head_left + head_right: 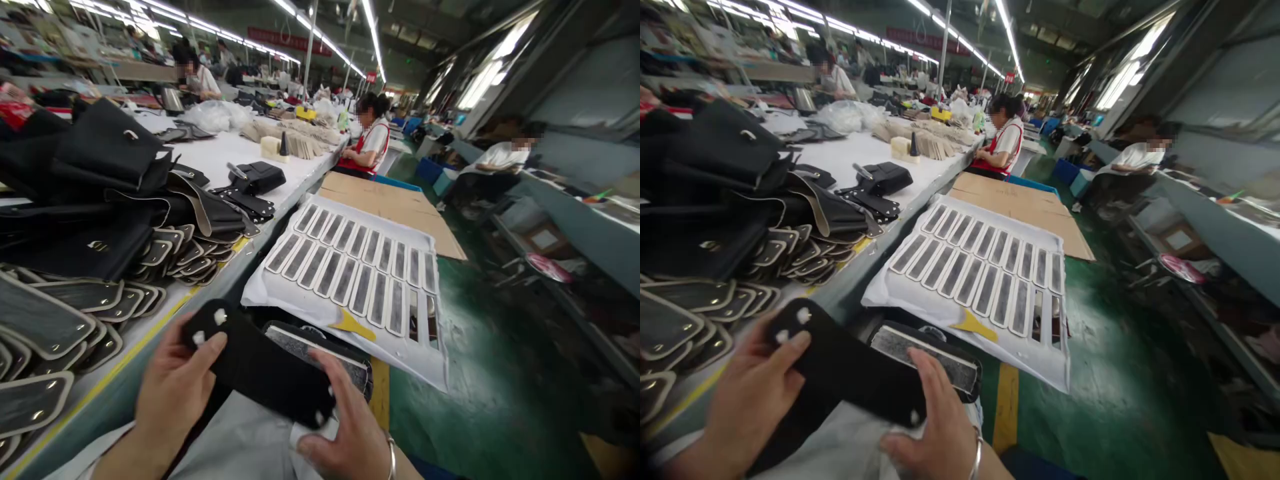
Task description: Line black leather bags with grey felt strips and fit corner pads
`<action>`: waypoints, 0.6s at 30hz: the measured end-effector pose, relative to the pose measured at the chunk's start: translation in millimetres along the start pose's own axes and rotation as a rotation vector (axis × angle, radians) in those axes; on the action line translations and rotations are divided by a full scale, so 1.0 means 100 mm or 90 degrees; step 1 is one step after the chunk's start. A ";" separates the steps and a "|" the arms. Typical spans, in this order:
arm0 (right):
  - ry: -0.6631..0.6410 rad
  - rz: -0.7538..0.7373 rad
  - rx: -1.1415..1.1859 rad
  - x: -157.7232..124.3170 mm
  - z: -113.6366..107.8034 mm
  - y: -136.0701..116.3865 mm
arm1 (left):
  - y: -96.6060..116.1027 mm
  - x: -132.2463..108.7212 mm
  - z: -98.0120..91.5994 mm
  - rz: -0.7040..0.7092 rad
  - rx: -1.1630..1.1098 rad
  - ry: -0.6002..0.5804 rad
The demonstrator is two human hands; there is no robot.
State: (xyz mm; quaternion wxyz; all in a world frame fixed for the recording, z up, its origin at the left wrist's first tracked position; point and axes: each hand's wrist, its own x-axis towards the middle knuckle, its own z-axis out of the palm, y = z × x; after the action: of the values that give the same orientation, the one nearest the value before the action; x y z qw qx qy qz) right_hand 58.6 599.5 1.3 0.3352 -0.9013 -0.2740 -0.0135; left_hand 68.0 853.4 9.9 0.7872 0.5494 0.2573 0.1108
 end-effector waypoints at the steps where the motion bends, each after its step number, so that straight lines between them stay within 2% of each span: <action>1: -0.074 0.053 0.041 0.00 0.01 0.00 | -0.03 0.01 0.10 -0.043 -0.052 -0.033; 3: -0.206 0.178 0.120 -0.04 0.00 0.07 | -0.18 0.05 0.19 -0.107 -0.118 -0.088; 4: -0.249 0.238 0.152 -0.08 -0.03 0.13 | -0.27 0.09 0.18 -0.128 -0.129 -0.103; 6: -0.283 0.329 0.199 -0.18 -0.10 0.27 | -0.49 0.15 0.07 -0.160 -0.108 -0.132; 9: -0.284 0.421 0.262 -0.36 -0.20 0.47 | -0.75 0.23 -0.16 -0.211 0.049 -0.238; 11: -0.292 0.454 0.299 -0.44 -0.26 0.56 | -0.82 0.27 -0.24 -0.202 0.194 -0.314; 14: -0.249 0.481 0.277 -0.46 -0.31 0.65 | -0.80 0.38 -0.21 -0.129 0.355 -0.362; 18: -0.116 0.536 0.160 -0.32 -0.33 0.72 | -0.74 0.63 -0.02 -0.064 0.436 -0.358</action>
State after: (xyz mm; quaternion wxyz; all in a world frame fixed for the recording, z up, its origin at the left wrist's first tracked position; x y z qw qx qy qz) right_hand 73.0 518.6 -22.5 0.3927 -0.8843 0.0884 0.2367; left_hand 112.3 856.5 -76.9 0.6036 0.7740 0.0816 -0.1732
